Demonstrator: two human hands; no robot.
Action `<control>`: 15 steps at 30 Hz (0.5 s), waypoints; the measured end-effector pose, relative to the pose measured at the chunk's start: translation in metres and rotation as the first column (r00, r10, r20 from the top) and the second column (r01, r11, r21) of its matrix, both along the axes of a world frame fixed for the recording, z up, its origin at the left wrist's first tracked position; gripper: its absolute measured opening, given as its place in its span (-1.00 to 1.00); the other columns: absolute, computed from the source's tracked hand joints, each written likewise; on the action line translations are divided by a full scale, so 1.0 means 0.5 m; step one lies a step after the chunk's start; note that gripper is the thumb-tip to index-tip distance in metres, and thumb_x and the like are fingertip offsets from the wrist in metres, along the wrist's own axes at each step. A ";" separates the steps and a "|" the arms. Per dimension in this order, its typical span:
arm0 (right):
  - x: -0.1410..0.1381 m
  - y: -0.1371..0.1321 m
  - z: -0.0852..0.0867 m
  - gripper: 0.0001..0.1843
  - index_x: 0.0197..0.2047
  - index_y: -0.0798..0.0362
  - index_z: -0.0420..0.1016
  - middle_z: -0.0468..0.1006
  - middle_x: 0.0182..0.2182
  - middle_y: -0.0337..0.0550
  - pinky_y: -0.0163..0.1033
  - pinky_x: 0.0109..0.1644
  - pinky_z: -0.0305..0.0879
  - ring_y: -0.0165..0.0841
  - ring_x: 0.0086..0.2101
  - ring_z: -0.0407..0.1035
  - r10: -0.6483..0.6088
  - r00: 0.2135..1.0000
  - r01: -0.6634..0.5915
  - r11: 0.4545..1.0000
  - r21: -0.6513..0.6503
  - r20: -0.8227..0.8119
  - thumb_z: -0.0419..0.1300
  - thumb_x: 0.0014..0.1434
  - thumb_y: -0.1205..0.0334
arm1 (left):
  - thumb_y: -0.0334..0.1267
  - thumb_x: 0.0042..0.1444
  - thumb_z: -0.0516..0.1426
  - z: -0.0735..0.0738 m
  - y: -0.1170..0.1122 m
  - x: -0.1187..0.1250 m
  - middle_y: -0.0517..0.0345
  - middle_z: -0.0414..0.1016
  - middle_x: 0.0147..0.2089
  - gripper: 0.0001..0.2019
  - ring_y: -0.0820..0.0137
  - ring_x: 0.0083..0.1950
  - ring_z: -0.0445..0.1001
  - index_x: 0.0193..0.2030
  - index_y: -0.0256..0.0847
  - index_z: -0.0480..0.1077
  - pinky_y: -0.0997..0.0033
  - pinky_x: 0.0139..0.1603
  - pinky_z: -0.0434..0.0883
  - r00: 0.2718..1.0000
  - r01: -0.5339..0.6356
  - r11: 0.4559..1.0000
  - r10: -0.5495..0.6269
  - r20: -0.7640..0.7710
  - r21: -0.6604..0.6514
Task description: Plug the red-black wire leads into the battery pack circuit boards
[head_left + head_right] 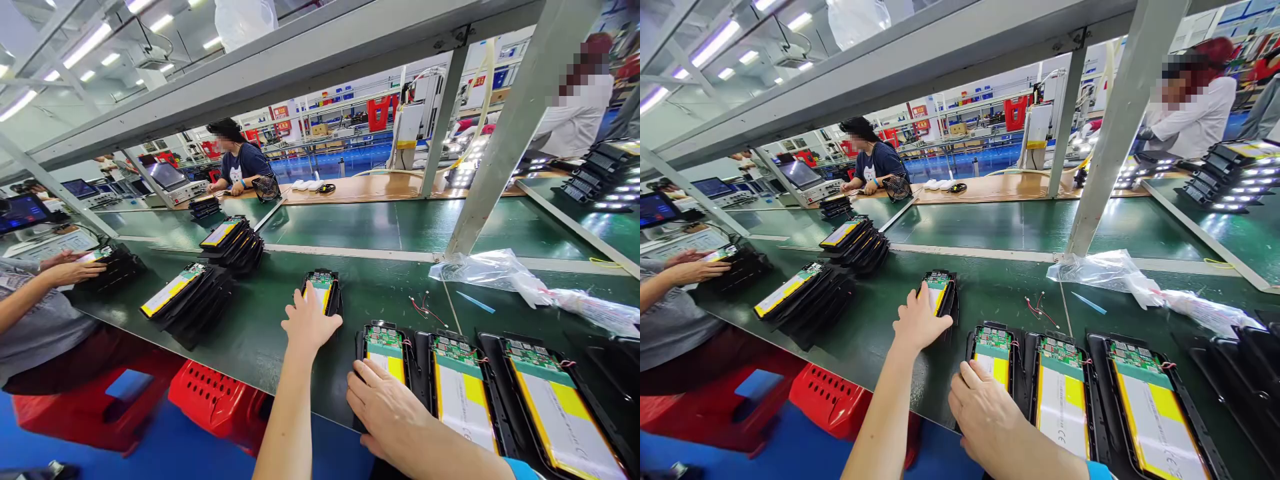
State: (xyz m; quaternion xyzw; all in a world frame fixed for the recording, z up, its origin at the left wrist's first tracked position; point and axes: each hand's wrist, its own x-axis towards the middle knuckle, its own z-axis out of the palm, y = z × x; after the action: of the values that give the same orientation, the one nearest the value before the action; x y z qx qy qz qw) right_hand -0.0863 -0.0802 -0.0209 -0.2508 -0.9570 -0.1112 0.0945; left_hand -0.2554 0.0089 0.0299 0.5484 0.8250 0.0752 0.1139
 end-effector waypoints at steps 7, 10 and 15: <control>0.001 0.006 0.026 -0.48 -0.25 0.12 0.51 0.45 -0.31 -0.06 0.03 0.03 0.25 -0.11 -0.17 0.26 0.005 1.000 -0.006 0.996 -0.088 -0.007 0.33 -0.11 -0.16 | 0.06 -0.13 0.15 0.003 0.002 -0.019 -0.05 -0.41 0.47 0.01 -0.24 0.26 0.12 0.39 0.04 -0.34 -0.19 0.07 0.24 0.999 0.045 0.997 -0.043 0.022 -0.061; 0.001 0.005 0.016 -0.49 -0.24 0.11 0.49 0.45 -0.28 -0.05 0.08 0.04 0.24 -0.08 -0.12 0.25 -0.011 1.000 0.010 0.994 -0.110 -0.010 0.35 -0.12 -0.13 | 0.14 -0.24 0.22 0.002 -0.002 -0.011 -0.01 -0.52 0.47 0.14 -0.29 0.28 0.06 0.39 0.03 -0.40 -0.22 0.06 0.23 0.995 0.095 0.992 -0.094 0.015 -0.085; 0.004 0.008 0.011 -0.50 -0.27 0.10 0.47 0.44 -0.27 -0.09 0.06 0.05 0.26 -0.11 -0.12 0.26 -0.008 0.999 0.002 0.986 -0.166 -0.033 0.36 -0.12 -0.13 | -0.03 -0.14 0.19 -0.003 0.000 -0.031 -0.01 -0.23 0.46 0.00 -0.20 0.27 0.12 0.39 0.00 -0.28 -0.07 0.11 0.24 0.994 0.073 0.997 -0.070 0.082 -0.026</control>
State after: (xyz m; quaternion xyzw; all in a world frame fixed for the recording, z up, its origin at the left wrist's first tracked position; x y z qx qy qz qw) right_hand -0.0844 -0.0762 -0.0156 -0.2619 -0.9606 -0.0272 0.0892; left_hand -0.2710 0.0090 0.0284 0.5724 0.8006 0.0811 0.1577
